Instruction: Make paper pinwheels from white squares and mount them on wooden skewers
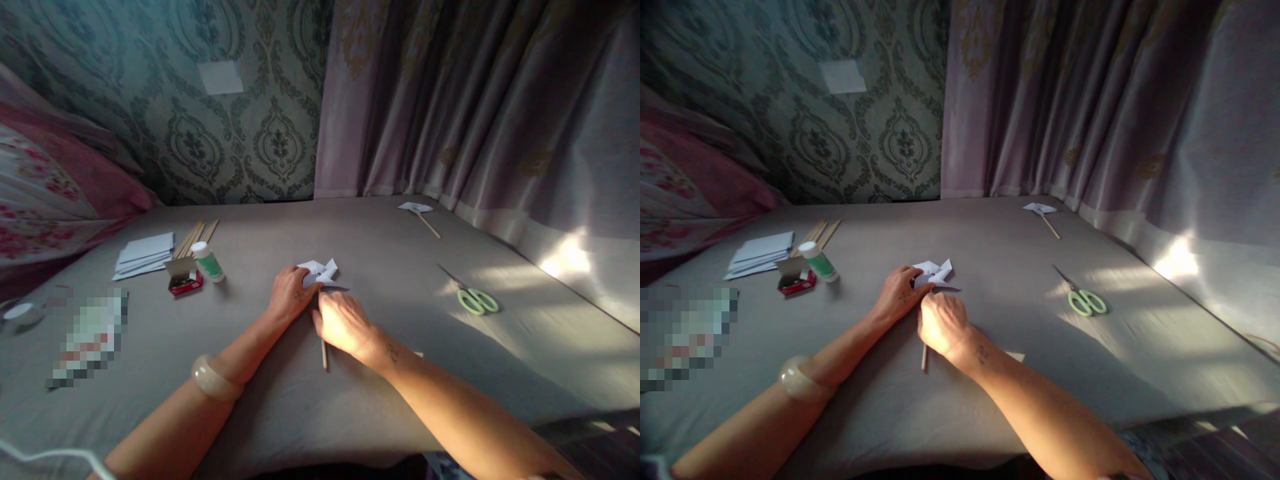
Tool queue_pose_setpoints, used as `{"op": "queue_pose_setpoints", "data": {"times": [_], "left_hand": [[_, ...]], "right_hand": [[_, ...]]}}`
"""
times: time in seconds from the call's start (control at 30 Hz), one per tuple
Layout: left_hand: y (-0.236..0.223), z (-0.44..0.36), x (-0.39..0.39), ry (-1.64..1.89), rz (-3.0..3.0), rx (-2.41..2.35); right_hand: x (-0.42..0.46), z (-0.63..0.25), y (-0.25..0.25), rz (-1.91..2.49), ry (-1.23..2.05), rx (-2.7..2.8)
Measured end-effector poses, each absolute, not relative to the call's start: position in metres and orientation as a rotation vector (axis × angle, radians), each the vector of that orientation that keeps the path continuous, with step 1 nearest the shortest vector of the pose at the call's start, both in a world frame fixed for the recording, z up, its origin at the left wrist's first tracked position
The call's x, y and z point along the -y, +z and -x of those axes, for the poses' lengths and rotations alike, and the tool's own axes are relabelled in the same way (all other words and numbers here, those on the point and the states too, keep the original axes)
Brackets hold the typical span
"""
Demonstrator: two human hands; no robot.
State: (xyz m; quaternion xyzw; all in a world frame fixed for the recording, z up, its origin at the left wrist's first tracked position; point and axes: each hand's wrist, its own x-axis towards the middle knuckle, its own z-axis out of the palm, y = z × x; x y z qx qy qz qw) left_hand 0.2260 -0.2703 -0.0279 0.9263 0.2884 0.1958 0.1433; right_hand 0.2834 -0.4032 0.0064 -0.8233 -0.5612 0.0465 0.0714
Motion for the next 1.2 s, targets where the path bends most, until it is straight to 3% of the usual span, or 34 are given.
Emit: {"op": "queue_pose_setpoints", "data": {"times": [0.6,0.9,1.2], "left_hand": [[-0.026,-0.225,0.269,0.583,-2.474,-0.849],[-0.007,-0.216,0.283,1.078,-2.121,-0.897],[-0.013,-0.222,0.301,0.723,-1.993,-0.552]], "right_hand": [[0.401,-0.287,0.002,2.448,0.146,1.652],[0.388,-0.307,0.010,2.458,-0.039,1.204],[0.380,-0.318,0.010,2.436,-0.180,0.986]]}}
